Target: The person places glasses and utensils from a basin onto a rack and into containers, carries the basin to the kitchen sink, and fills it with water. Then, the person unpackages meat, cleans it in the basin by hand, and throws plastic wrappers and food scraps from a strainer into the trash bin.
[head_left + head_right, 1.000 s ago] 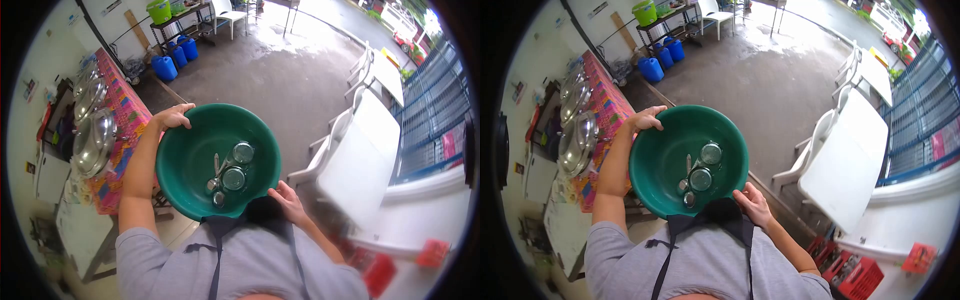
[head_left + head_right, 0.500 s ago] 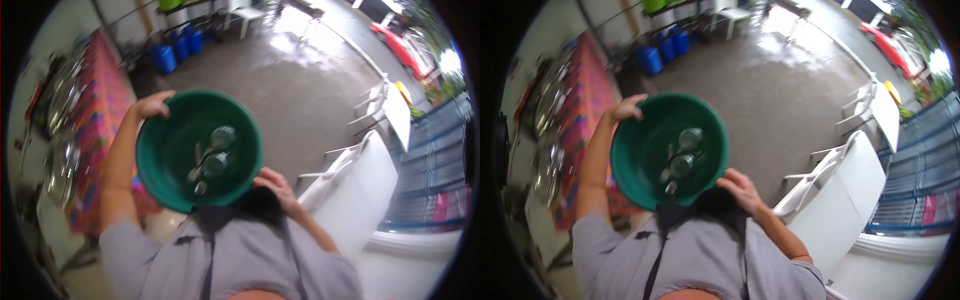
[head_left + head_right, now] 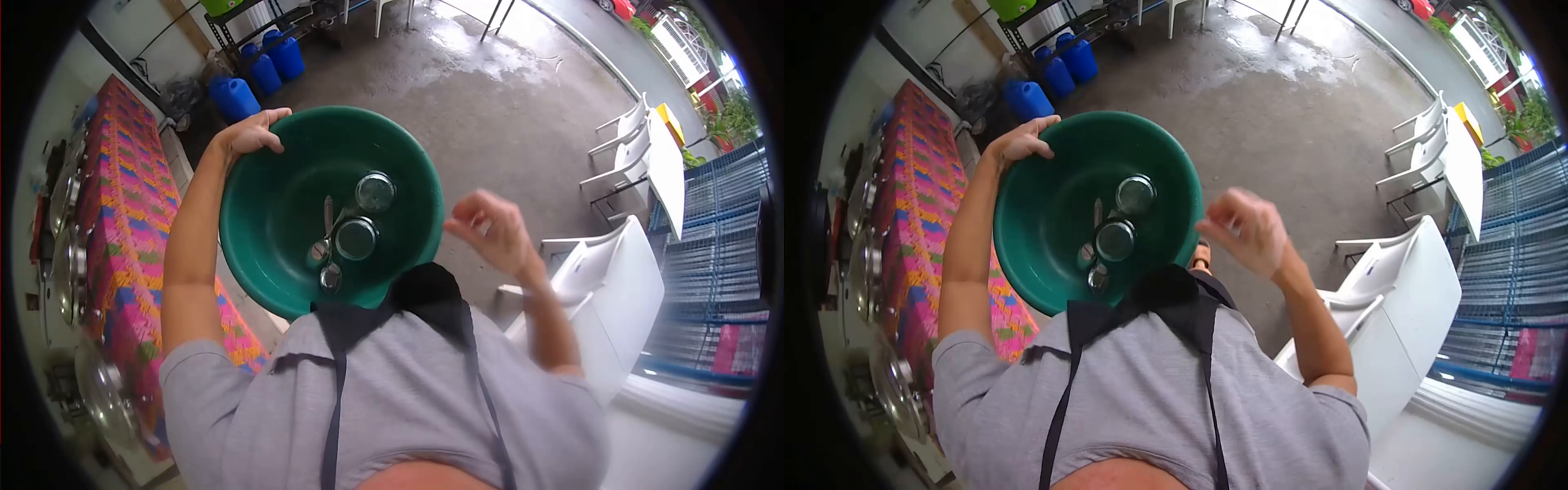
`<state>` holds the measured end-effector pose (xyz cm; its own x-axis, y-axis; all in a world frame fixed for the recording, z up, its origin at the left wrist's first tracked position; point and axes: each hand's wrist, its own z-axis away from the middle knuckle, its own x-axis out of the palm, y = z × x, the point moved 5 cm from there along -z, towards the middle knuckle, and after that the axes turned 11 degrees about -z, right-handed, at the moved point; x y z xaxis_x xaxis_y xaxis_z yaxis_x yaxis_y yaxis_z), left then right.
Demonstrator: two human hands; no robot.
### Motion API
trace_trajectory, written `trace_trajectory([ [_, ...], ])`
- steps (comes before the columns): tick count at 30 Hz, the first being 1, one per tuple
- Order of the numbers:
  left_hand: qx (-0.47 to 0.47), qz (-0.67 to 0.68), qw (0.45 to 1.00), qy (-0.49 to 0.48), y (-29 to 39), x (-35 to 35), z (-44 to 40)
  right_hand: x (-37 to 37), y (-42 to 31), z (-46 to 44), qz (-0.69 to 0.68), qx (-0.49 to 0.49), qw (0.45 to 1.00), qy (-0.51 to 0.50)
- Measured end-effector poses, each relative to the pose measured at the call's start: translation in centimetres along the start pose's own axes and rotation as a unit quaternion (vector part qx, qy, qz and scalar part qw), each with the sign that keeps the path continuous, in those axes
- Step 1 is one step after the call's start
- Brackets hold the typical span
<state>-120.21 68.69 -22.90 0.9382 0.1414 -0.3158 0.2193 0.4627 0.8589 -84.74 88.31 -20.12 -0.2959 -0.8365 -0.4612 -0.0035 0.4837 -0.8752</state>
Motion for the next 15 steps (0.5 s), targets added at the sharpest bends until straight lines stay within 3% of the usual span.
trace_trajectory([
  [1, 0.0, -0.002, 1.0, 0.001, -0.6, -1.2, -2.3, -1.0, 0.7, -3.1, -0.001, -0.002, 1.0, 0.001],
  [3, 0.035, -0.009, 0.999, 0.028, -2.1, -3.1, -8.8, -2.6, 3.0, -9.3, 0.152, -0.138, 0.978, -0.023],
  [4, 0.038, -0.013, 0.999, 0.033, -2.3, -4.2, -12.3, -3.4, 6.1, -13.1, 0.154, -0.144, 0.977, -0.021],
  [6, 0.022, -0.001, 0.998, 0.052, -3.0, -5.2, -17.6, -2.9, 10.6, -19.0, 0.174, -0.238, 0.946, -0.132],
  [11, 0.045, -0.04, 0.995, 0.079, -3.1, -10.4, -28.7, -2.6, 20.1, -32.6, 0.227, -0.229, 0.907, -0.27],
  [15, -0.006, -0.046, 0.995, 0.085, -2.9, -16.9, -36.4, -4.7, 23.7, -42.6, 0.231, -0.206, 0.894, -0.323],
])
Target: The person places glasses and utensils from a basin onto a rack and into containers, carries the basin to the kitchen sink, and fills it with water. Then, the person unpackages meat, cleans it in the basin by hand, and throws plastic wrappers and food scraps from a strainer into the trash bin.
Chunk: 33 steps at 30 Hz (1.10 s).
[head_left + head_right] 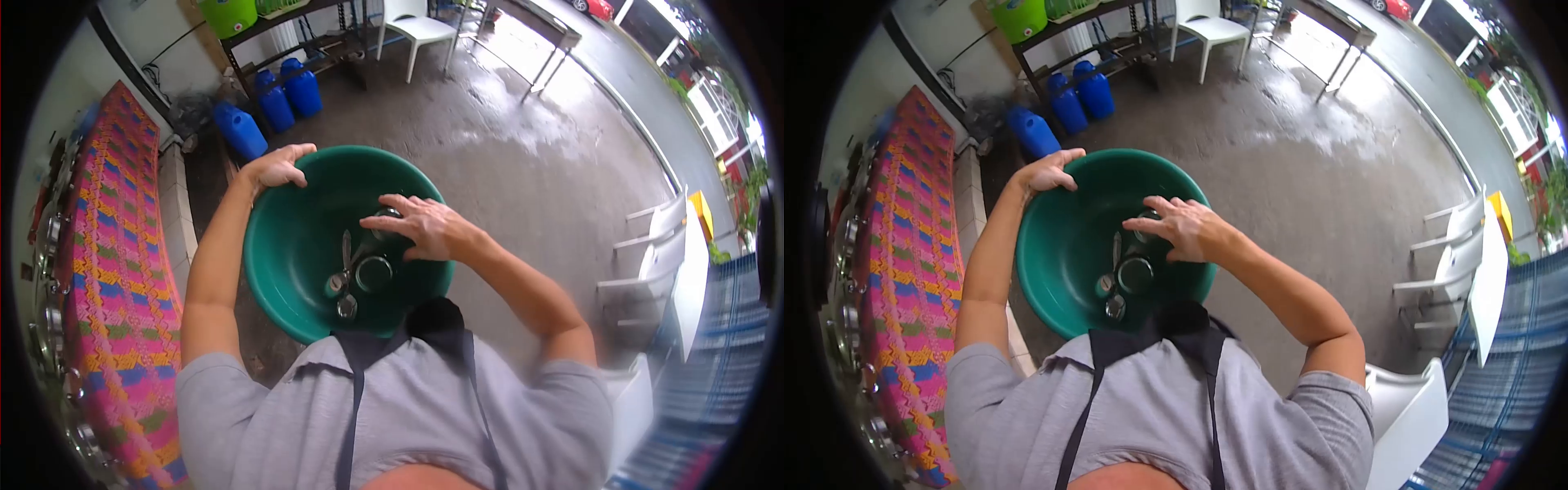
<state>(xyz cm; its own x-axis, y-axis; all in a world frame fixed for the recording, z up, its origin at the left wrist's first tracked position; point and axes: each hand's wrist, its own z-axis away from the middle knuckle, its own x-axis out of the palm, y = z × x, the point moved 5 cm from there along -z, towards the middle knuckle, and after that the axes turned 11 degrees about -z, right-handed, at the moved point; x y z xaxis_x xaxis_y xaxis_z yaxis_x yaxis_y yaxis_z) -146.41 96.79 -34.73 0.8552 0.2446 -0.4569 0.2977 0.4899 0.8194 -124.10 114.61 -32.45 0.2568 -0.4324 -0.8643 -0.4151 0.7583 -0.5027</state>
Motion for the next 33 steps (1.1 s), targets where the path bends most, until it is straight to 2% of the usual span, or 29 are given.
trace_trajectory([
  [2, 0.005, 0.04, 0.999, -0.004, 0.0, -1.6, -5.0, -1.2, 5.7, -2.5, 0.001, -0.022, 1.0, 0.005],
  [4, 0.002, -0.053, 0.998, 0.016, -1.3, -4.9, -10.9, -2.6, 11.7, -5.9, -0.029, -0.052, 0.998, -0.01],
  [8, 0.015, 0.056, 0.998, 0.004, -1.9, -12.1, -20.3, -8.9, 20.0, -12.0, -0.023, -0.051, 0.998, -0.005],
  [11, 0.046, 0.0, 0.997, 0.067, -1.4, -18.3, -27.6, -15.8, 26.2, -16.2, -0.022, -0.009, 1.0, 0.004],
  [12, 0.042, 0.009, 0.997, 0.068, -1.9, -19.7, -29.7, -17.2, 27.8, -17.1, -0.024, -0.009, 1.0, -0.005],
  [14, -0.025, -0.003, 1.0, -0.006, -1.6, -22.9, -33.1, -21.1, 31.1, -19.5, -0.022, -0.027, 0.998, 0.045],
  [16, -0.039, 0.004, 0.999, 0.013, -2.3, -26.1, -36.0, -23.8, 34.2, -22.1, -0.03, -0.029, 0.998, 0.047],
  [18, -0.065, -0.022, 0.997, 0.031, -3.2, -30.1, -39.8, -27.2, 38.8, -25.3, -0.083, -0.019, 0.992, 0.088],
  [21, -0.065, -0.044, 0.993, 0.09, -4.9, -36.4, -43.7, -31.2, 45.1, -30.5, -0.154, -0.065, 0.978, 0.127],
  [24, -0.084, 0.018, 0.992, 0.094, -6.8, -42.1, -48.4, -35.6, 52.4, -37.0, -0.18, -0.042, 0.973, 0.137],
  [26, -0.083, 0.024, 0.986, 0.143, -7.4, -46.3, -50.2, -38.4, 56.8, -41.7, -0.206, -0.069, 0.964, 0.15],
  [27, -0.082, -0.023, 0.981, 0.175, -7.7, -48.1, -50.7, -39.7, 59.0, -44.1, -0.267, -0.067, 0.948, 0.158],
  [30, -0.145, 0.015, 0.969, 0.199, -7.8, -51.9, -51.0, -42.4, 63.8, -51.2, -0.483, -0.003, 0.868, 0.116],
  [33, -0.173, -0.008, 0.95, 0.259, -10.0, -55.5, -51.4, -45.4, 67.0, -59.4, -0.522, -0.014, 0.841, 0.141],
])
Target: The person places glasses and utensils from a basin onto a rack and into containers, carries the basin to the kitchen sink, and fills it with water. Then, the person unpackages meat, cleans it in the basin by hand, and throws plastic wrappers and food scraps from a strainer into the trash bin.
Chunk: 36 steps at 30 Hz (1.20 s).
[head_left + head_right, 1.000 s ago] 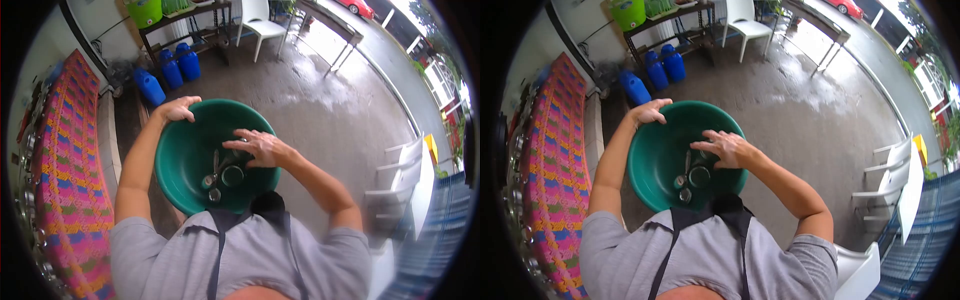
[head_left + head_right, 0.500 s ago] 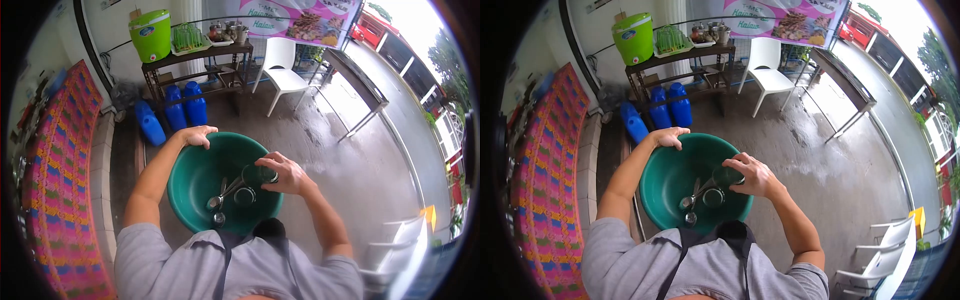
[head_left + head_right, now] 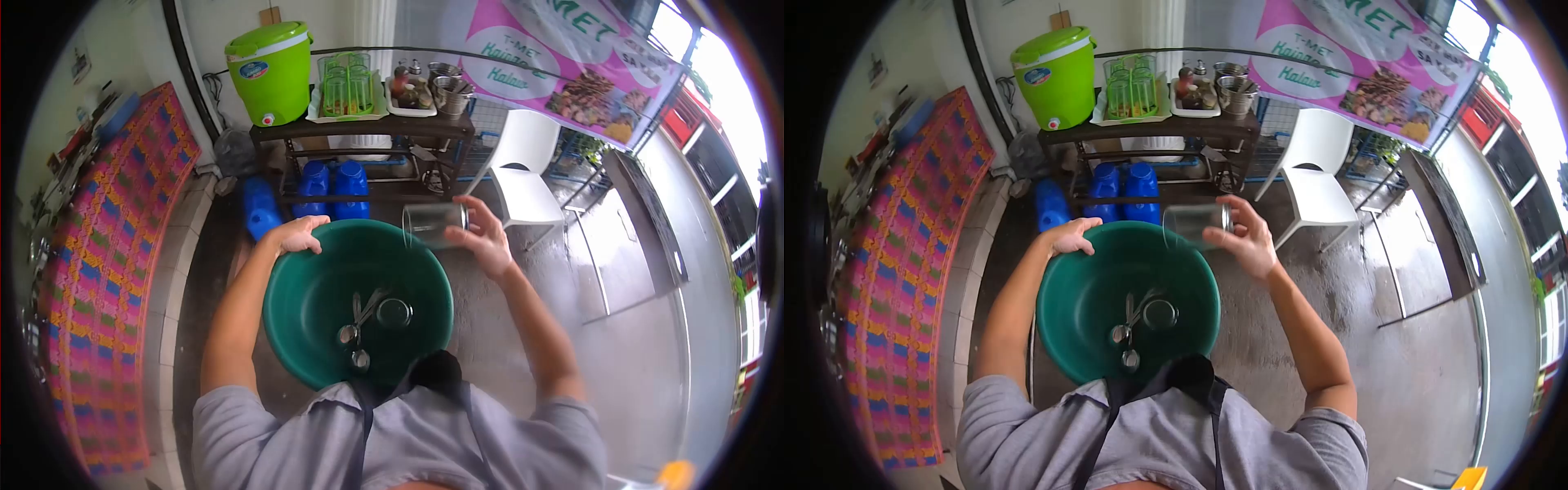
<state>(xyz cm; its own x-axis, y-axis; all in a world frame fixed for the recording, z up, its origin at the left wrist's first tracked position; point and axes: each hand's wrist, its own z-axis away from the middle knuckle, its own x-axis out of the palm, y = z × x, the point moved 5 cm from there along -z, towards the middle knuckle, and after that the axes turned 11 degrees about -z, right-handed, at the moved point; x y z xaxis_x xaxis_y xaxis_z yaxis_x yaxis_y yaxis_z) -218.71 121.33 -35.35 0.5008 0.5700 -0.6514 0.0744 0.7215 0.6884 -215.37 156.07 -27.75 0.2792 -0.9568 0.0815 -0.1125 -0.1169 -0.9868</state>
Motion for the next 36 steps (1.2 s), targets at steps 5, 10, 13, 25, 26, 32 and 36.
trace_trajectory([
  [5, -0.042, 0.004, 0.999, 0.03, -4.7, -5.6, -5.9, -2.3, 2.4, -15.9, -0.099, 0.03, 0.993, 0.052],
  [10, -0.068, -0.008, 0.992, 0.102, -7.7, -14.0, -8.4, -1.7, 1.7, -31.8, -0.187, -0.036, 0.977, 0.095],
  [13, -0.098, -0.015, 0.987, 0.124, -8.9, -18.6, -9.4, -1.8, 0.6, -42.3, -0.129, -0.087, 0.981, 0.118],
  [25, -0.212, -0.024, 0.948, 0.237, -21.2, -23.5, -5.8, 4.6, 3.5, -68.6, 0.265, -0.17, 0.938, 0.146],
  [26, -0.232, 0.014, 0.946, 0.224, -20.6, -23.6, -5.1, 5.2, 4.2, -70.3, 0.294, -0.179, 0.928, 0.142],
  [32, -0.262, 0.025, 0.916, 0.302, -20.1, -24.9, -2.6, 8.2, 7.1, -78.2, 0.381, -0.198, 0.903, 0.036],
  [36, -0.298, 0.041, 0.905, 0.3, -20.6, -25.0, -3.3, 9.7, 8.1, -81.1, 0.412, -0.194, 0.89, -0.014],
])
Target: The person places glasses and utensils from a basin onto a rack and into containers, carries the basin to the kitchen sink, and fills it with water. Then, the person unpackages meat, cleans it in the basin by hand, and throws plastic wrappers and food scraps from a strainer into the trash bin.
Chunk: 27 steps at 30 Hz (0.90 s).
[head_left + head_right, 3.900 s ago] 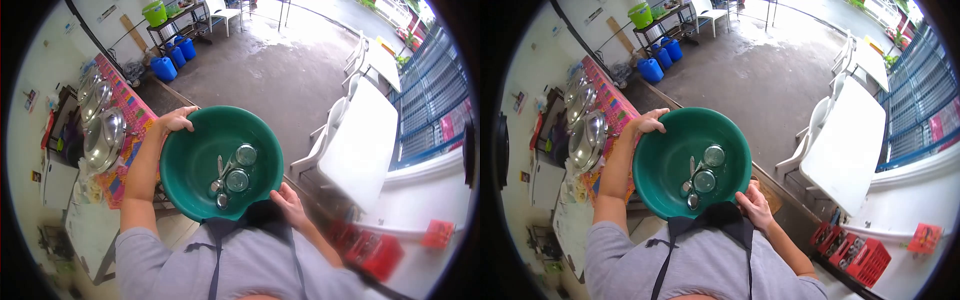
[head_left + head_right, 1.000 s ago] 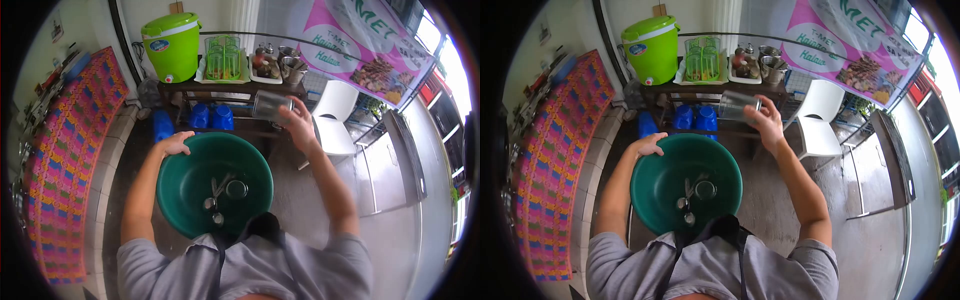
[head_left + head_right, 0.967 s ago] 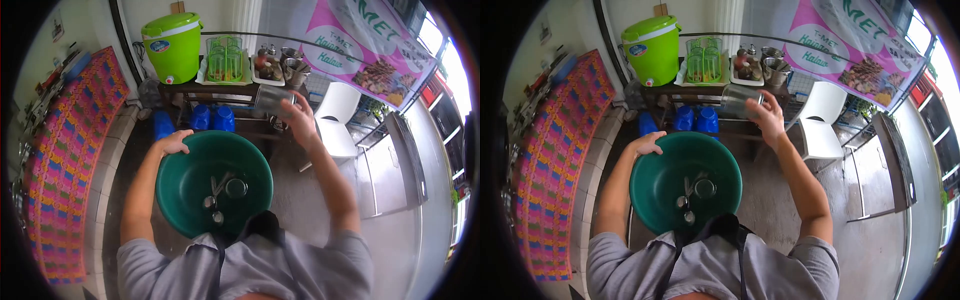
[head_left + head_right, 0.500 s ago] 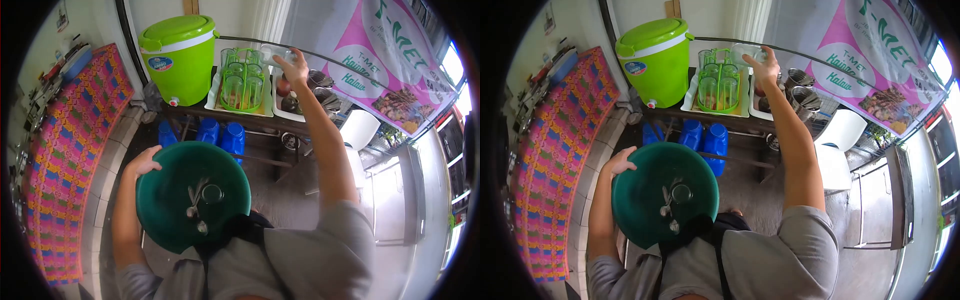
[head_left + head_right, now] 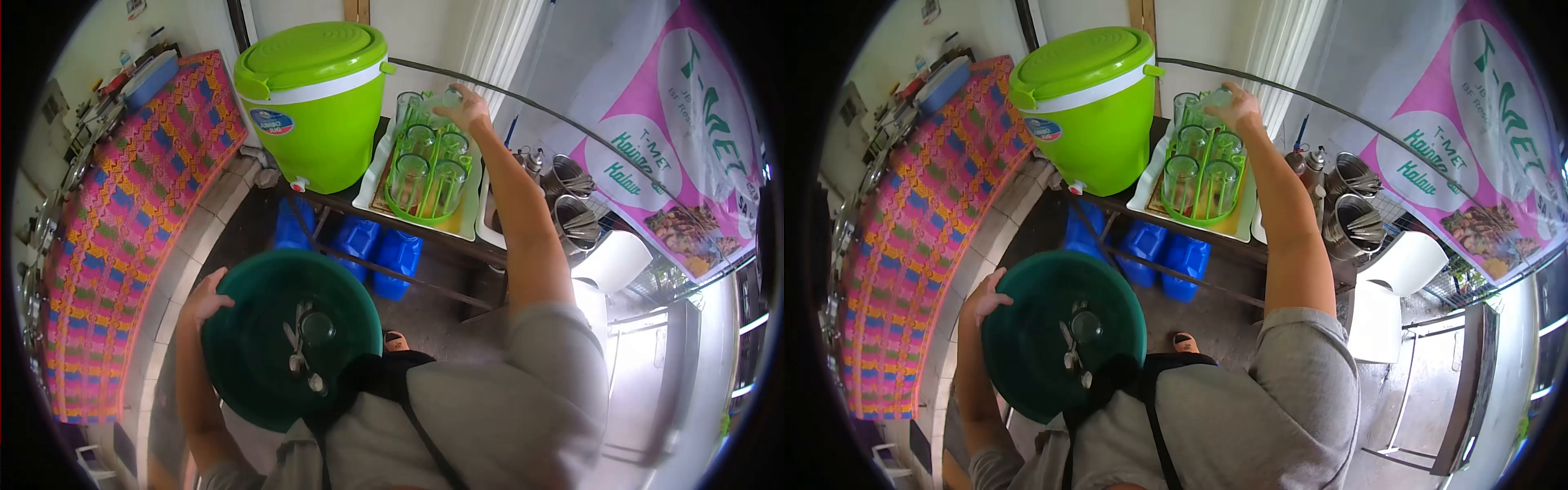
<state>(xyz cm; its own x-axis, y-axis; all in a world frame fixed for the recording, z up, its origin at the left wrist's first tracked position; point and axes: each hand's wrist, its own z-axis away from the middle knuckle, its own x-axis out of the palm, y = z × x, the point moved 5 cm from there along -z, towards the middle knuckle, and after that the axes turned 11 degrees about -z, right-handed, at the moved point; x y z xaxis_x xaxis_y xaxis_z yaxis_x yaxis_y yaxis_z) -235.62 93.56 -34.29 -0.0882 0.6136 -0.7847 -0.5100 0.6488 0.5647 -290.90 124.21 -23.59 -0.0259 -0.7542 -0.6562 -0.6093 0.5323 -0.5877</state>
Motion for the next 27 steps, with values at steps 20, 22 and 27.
trace_trajectory([
  [20, -0.072, -0.042, 0.996, -0.039, 2.9, 0.6, -5.8, 4.5, -17.4, 13.5, -0.162, -0.17, 0.886, -0.4],
  [22, -0.082, 0.016, 0.993, -0.085, 4.0, 0.4, -5.4, 6.2, -21.3, 23.1, -0.23, -0.347, 0.734, -0.536],
  [27, -0.035, -0.094, 0.995, -0.004, 3.0, 0.7, -7.0, 10.4, -19.1, 32.3, -0.118, -0.451, 0.674, -0.573],
])
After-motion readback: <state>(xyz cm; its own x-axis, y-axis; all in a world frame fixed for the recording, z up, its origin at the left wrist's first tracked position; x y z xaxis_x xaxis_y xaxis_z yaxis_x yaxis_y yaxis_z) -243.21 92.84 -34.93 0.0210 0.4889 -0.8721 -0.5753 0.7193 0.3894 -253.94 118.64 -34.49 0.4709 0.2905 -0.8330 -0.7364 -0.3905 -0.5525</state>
